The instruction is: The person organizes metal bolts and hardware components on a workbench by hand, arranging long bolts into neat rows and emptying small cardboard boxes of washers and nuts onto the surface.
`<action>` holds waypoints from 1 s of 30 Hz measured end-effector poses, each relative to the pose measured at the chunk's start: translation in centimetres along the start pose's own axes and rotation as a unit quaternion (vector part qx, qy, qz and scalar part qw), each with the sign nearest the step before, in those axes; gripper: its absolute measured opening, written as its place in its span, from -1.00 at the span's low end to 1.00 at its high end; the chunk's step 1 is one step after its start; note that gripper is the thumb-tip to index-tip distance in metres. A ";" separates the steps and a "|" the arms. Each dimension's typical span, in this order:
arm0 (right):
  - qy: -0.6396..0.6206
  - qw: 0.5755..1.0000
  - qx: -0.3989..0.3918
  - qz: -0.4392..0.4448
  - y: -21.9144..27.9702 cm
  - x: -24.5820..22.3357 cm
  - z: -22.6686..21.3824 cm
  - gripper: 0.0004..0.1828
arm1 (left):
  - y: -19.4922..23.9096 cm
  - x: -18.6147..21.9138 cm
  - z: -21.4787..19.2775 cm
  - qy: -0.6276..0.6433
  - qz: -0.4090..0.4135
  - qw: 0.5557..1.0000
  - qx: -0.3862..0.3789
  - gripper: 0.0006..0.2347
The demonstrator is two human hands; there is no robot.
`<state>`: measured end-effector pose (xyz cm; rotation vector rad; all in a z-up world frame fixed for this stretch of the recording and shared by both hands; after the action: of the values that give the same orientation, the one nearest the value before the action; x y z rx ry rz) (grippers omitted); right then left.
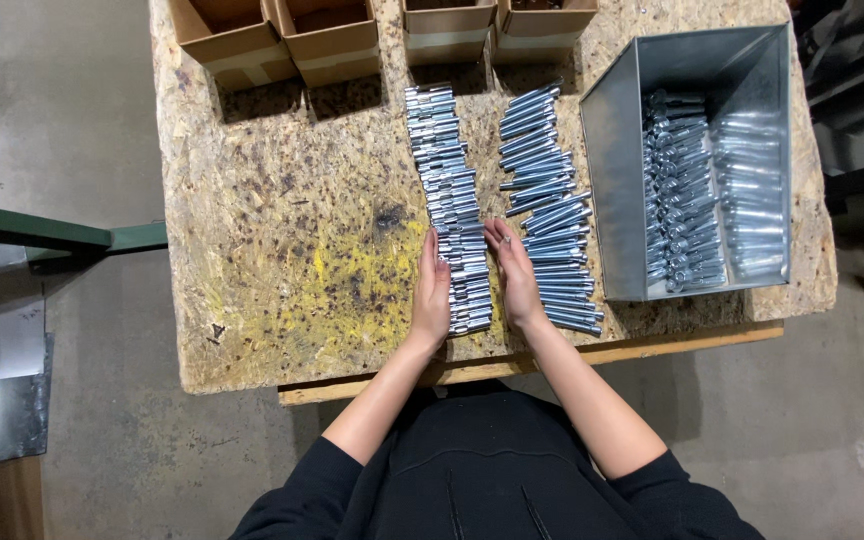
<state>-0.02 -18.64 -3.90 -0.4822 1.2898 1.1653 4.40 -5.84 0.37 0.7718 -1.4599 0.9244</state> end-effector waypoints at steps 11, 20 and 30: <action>-0.011 1.000 -0.001 0.006 -1.5 0.4 0.2 -0.43 | -1.0 -0.7 -0.1 0.003 0.008 1.000 0.007 -0.40; 0.061 0.997 0.037 0.013 -1.1 0.2 0.2 -0.46 | -1.3 0.5 -0.2 -0.031 -0.002 0.999 -0.013 -0.39; 0.056 0.998 0.032 0.028 -1.3 0.8 -0.1 -0.44 | -1.2 -0.4 -0.5 -0.035 -0.019 0.999 -0.021 -0.38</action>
<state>0.91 -18.87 -5.05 -0.4711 1.4406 1.1524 5.72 -6.00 0.15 0.8046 -1.5156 0.8422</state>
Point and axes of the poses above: each hand's wrist, its own y-axis away from the middle knuckle, its own z-axis out of the palm, x = y × z, the point moved 1 cm from there along -y, towards the middle knuckle, and after that the axes turned 15 degrees about z, right-handed, at the moved point
